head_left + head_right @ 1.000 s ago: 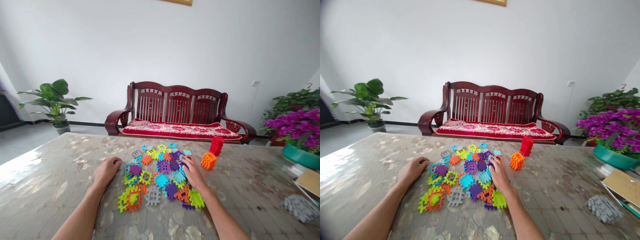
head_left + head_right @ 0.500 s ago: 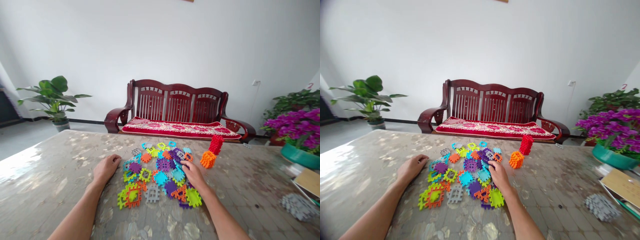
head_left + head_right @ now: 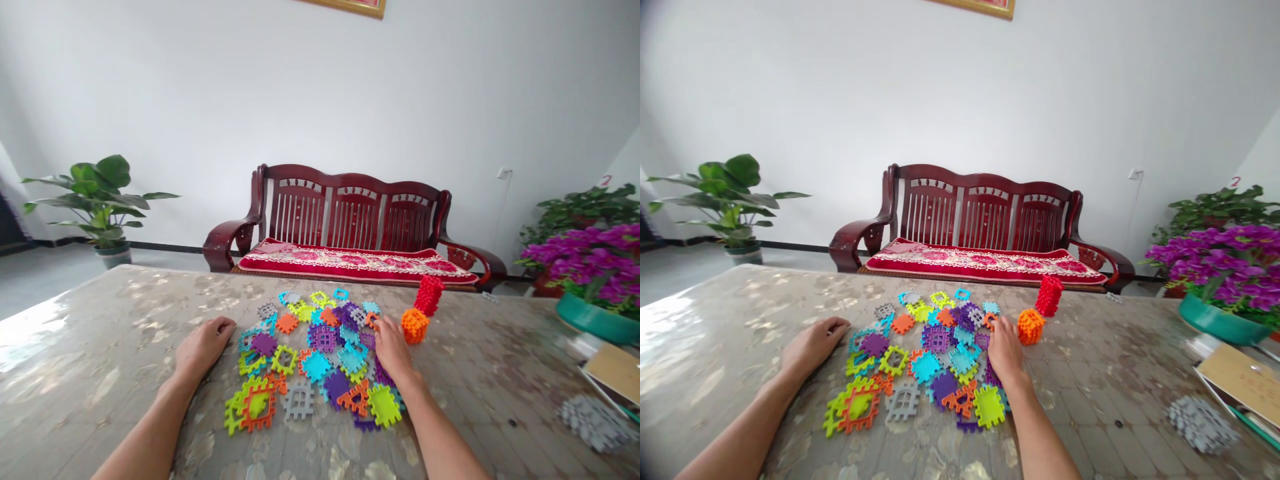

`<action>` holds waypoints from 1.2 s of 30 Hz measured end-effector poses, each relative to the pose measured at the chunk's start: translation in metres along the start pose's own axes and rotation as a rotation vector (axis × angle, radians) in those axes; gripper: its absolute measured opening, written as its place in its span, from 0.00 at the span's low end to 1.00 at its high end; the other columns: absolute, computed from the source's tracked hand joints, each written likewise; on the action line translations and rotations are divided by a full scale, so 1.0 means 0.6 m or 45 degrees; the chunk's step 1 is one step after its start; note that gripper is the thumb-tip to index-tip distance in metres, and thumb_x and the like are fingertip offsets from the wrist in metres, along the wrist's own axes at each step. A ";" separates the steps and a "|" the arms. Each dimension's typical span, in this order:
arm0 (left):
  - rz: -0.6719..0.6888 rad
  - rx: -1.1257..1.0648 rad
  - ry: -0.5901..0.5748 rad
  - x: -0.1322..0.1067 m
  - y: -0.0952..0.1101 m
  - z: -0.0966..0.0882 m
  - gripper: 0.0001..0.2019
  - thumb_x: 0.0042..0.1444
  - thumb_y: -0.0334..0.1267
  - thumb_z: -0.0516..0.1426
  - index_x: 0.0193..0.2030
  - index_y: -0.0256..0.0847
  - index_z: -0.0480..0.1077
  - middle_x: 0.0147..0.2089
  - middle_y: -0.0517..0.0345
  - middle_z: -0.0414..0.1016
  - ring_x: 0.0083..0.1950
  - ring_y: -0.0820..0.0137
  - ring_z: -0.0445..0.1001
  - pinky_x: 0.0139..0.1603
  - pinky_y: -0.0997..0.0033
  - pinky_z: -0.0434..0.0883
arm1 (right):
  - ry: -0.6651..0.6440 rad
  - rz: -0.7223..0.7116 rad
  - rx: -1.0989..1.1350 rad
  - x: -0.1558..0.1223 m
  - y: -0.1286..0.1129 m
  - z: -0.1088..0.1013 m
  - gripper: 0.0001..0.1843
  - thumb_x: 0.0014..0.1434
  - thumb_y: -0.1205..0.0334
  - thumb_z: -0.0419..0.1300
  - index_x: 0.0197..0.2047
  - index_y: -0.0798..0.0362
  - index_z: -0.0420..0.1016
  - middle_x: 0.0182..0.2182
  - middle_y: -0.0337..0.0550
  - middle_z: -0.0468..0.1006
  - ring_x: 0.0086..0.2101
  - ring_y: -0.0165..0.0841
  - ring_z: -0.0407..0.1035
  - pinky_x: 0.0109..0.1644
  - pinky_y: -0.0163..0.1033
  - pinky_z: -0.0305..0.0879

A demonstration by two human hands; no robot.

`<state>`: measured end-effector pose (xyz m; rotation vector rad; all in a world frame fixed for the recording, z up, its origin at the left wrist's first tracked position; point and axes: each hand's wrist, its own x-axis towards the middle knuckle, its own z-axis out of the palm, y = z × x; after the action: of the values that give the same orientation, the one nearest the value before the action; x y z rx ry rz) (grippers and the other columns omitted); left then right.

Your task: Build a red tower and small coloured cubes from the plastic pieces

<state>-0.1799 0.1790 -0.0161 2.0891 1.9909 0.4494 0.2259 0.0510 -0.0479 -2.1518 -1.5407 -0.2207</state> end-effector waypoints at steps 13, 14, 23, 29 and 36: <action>0.017 -0.023 -0.003 0.007 -0.003 0.002 0.20 0.59 0.51 0.47 0.45 0.49 0.77 0.47 0.53 0.81 0.45 0.56 0.78 0.35 0.67 0.67 | -0.036 0.046 0.145 0.001 0.007 0.001 0.23 0.58 0.63 0.55 0.57 0.51 0.71 0.52 0.47 0.77 0.53 0.42 0.69 0.57 0.44 0.62; 0.015 -0.019 -0.008 0.006 -0.003 0.001 0.20 0.59 0.51 0.47 0.45 0.49 0.76 0.47 0.53 0.81 0.45 0.56 0.78 0.35 0.67 0.66 | -0.037 0.046 0.156 0.002 0.007 0.001 0.22 0.58 0.63 0.55 0.56 0.51 0.72 0.51 0.47 0.78 0.52 0.42 0.69 0.57 0.44 0.62; 0.009 -0.013 -0.016 0.002 -0.002 -0.002 0.20 0.60 0.50 0.46 0.46 0.49 0.76 0.48 0.52 0.80 0.46 0.56 0.77 0.35 0.66 0.66 | 0.216 0.021 0.169 -0.008 -0.014 -0.021 0.23 0.56 0.59 0.57 0.55 0.53 0.72 0.47 0.49 0.79 0.48 0.42 0.71 0.53 0.45 0.65; 0.005 -0.002 -0.037 0.004 -0.002 -0.003 0.21 0.61 0.51 0.46 0.47 0.49 0.75 0.49 0.52 0.80 0.47 0.57 0.77 0.36 0.67 0.66 | 0.469 0.101 0.022 0.008 0.010 -0.106 0.24 0.57 0.54 0.57 0.55 0.53 0.73 0.47 0.50 0.79 0.46 0.42 0.70 0.52 0.44 0.62; 0.009 -0.009 -0.040 0.005 -0.002 -0.005 0.20 0.61 0.51 0.47 0.46 0.49 0.76 0.48 0.52 0.81 0.46 0.57 0.77 0.36 0.68 0.67 | 0.410 0.421 -0.218 0.013 0.070 -0.161 0.24 0.57 0.53 0.57 0.55 0.49 0.75 0.45 0.48 0.80 0.43 0.43 0.70 0.46 0.43 0.60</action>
<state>-0.1818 0.1816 -0.0136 2.0861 1.9624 0.4220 0.2813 0.0020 0.0276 -2.3253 -1.0032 -0.5712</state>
